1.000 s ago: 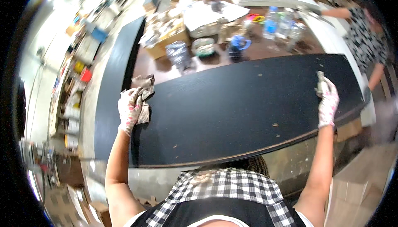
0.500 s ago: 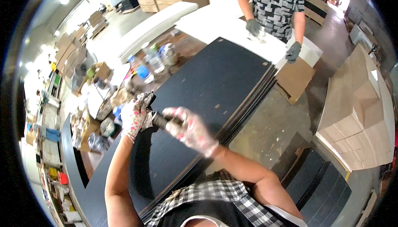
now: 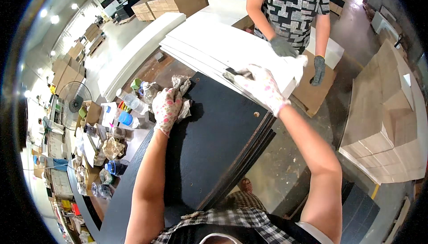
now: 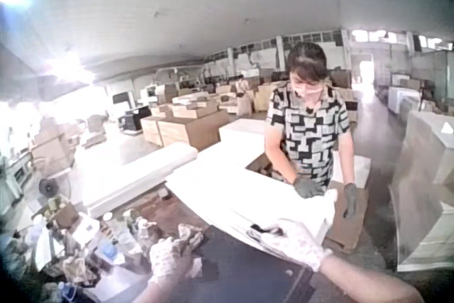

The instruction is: The person wipes the edges and surfaces of dark wooden furniture panels using a cloth, then lifts and rearranges the panels on a work surface in a factory setting.

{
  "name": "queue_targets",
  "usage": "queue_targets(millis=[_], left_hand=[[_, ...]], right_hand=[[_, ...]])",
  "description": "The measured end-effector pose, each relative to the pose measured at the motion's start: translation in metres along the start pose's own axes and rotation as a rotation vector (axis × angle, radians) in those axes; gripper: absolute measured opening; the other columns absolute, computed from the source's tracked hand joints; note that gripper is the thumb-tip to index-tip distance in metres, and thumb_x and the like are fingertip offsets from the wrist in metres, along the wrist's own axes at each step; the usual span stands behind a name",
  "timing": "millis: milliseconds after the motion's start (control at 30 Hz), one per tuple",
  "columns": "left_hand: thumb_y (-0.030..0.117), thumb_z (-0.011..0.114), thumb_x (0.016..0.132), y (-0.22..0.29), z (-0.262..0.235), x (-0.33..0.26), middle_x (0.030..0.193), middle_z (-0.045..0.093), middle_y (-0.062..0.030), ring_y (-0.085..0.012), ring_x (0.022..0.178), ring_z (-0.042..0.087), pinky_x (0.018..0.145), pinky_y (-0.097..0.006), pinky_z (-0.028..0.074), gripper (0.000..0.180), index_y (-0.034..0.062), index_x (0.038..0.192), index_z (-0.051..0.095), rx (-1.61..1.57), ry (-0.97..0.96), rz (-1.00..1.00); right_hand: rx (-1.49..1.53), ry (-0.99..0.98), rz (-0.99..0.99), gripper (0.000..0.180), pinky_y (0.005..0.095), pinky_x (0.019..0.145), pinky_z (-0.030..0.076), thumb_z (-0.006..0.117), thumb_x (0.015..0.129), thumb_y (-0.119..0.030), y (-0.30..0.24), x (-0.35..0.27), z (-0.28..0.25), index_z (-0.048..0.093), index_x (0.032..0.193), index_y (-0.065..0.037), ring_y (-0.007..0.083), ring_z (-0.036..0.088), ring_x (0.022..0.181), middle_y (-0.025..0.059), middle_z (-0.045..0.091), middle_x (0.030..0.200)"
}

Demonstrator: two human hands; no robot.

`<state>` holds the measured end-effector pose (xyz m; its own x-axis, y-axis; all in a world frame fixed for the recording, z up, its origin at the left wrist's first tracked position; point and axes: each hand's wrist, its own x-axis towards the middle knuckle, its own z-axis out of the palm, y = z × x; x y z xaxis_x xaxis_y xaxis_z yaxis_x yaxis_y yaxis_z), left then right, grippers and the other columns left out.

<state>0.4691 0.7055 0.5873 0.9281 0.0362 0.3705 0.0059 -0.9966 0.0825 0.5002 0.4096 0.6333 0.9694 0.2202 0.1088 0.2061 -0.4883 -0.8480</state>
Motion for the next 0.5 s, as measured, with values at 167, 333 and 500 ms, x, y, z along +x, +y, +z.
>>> queue_targets(millis=[167,333,500], left_hand=[[0.025,0.059,0.08,-0.007,0.0,-0.004,0.087,0.062,-0.0123,-0.0304,0.088,0.058,0.078,-0.041,0.046,0.021,0.0059,0.086,0.064,-0.047,-0.004,0.011],[0.023,0.059,0.081,0.005,0.003,-0.001,0.085,0.061,-0.0139,-0.0332,0.086,0.057,0.076,-0.043,0.045,0.018,0.005,0.082,0.063,-0.15,0.066,0.045],[0.022,0.06,0.082,-0.001,-0.002,0.0,0.085,0.062,-0.0129,-0.0328,0.081,0.059,0.073,-0.042,0.046,0.015,0.0087,0.086,0.066,-0.137,0.147,0.076]], right_hand=[[-0.13,-0.197,-0.153,0.027,0.0299,0.079,0.048,0.067,0.08,-0.021,0.0,0.089,0.055,0.066,0.104,-0.009,0.0162,0.062,0.086,0.0079,0.068,0.093],[-0.146,-0.28,-0.172,0.029,0.0302,0.072,0.049,0.068,0.079,-0.023,0.012,0.124,0.069,0.067,0.103,-0.008,0.0142,0.061,0.072,0.0077,0.067,0.082],[-0.144,-0.378,-0.132,0.029,0.0284,0.068,0.048,0.067,0.078,-0.023,0.017,0.066,0.015,0.067,0.103,-0.007,0.0125,0.058,0.065,0.0065,0.065,0.077]])
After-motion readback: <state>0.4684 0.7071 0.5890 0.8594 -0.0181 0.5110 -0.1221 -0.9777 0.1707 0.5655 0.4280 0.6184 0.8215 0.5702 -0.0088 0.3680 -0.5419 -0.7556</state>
